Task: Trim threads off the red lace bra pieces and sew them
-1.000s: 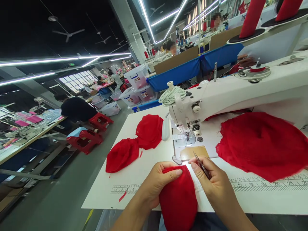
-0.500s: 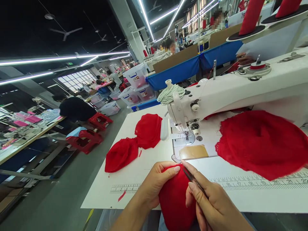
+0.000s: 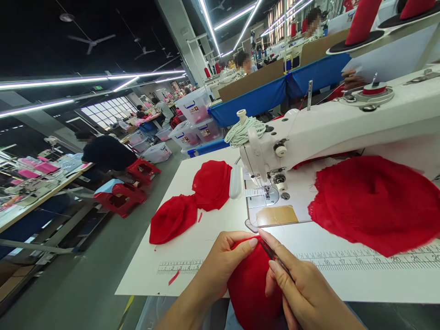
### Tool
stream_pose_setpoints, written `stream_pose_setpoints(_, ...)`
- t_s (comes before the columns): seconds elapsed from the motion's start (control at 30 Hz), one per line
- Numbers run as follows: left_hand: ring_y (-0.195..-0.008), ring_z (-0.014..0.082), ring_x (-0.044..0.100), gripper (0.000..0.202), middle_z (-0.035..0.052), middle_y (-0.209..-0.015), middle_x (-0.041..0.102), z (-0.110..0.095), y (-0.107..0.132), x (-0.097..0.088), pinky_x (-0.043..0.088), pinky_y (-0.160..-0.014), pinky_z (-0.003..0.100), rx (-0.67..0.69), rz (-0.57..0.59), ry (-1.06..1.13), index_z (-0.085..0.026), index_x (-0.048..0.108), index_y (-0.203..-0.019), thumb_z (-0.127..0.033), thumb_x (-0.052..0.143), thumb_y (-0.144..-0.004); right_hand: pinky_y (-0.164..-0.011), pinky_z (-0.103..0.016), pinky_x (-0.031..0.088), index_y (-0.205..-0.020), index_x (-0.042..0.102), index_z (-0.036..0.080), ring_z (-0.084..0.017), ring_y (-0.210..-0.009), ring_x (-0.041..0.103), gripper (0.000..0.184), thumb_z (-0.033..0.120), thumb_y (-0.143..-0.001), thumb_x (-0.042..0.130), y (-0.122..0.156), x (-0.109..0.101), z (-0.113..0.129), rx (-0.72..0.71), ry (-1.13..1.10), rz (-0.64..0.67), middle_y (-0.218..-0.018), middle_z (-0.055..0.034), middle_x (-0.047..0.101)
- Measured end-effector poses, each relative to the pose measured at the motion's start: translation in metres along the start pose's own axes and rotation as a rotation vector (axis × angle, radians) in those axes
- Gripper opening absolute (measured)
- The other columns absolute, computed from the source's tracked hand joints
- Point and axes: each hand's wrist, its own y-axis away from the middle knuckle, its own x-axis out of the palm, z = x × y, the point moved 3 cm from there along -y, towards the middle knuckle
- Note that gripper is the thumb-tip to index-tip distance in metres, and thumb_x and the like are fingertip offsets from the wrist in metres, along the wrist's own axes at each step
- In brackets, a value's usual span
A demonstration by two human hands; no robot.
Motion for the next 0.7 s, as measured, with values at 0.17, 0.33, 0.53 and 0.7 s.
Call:
stream_pose_setpoints(0.17, -0.059, 0.0132, 0.053, 0.035, 0.0043, -0.064, 0.067, 0.0000, 0.0015, -0.0001, 0.035, -0.056, 0.024, 0.020, -0.011, -0.055, -0.012, 0.079, -0.090, -0.043, 0.072, -0.076, -0.041, -0.023, 0.047, -0.147, 0.043, 0.030, -0.008, -0.031, 0.055, 0.054, 0.050, -0.096, 0.036, 0.0009, 0.0003, -0.0006, 0.019, -0.006, 0.002, -0.069, 0.0050, 0.066)
stream_pose_setpoints(0.33, -0.057, 0.0128, 0.050, 0.035, 0.0037, -0.062, 0.065, 0.0011, 0.0031, -0.0007, 0.035, -0.054, 0.023, 0.025, -0.014, -0.086, -0.013, 0.079, -0.088, -0.045, 0.070, -0.077, -0.042, -0.025, 0.048, -0.147, 0.043, 0.028, -0.010, -0.031, 0.056, 0.056, 0.051, -0.096, 0.035, 0.0005, 0.0005, 0.0000, 0.019, 0.001, 0.006, -0.068, 0.0049, 0.064)
stream_pose_setpoints(0.53, -0.056, 0.0121, 0.048, 0.036, 0.0023, -0.060, 0.062, 0.0003, 0.0035, -0.0005, 0.034, -0.054, 0.024, 0.058, -0.008, -0.116, -0.013, 0.079, -0.084, -0.047, 0.070, -0.077, -0.038, -0.024, 0.045, -0.147, 0.042, 0.028, -0.010, -0.031, 0.056, 0.058, 0.054, -0.095, 0.037, 0.0007, 0.0008, -0.0025, 0.026, -0.014, 0.000, -0.068, 0.0046, 0.065)
stream_pose_setpoints(0.7, -0.055, 0.0116, 0.047, 0.039, 0.0020, -0.059, 0.060, 0.0016, 0.0017, -0.0009, 0.034, -0.053, 0.023, -0.007, -0.003, -0.013, -0.012, 0.079, -0.084, -0.049, 0.074, -0.072, -0.032, -0.021, 0.040, -0.145, 0.045, 0.026, -0.010, -0.030, 0.053, 0.066, 0.062, -0.090, 0.043, 0.0011, -0.0001, -0.0082, 0.065, -0.082, -0.003, -0.064, 0.0028, 0.067)
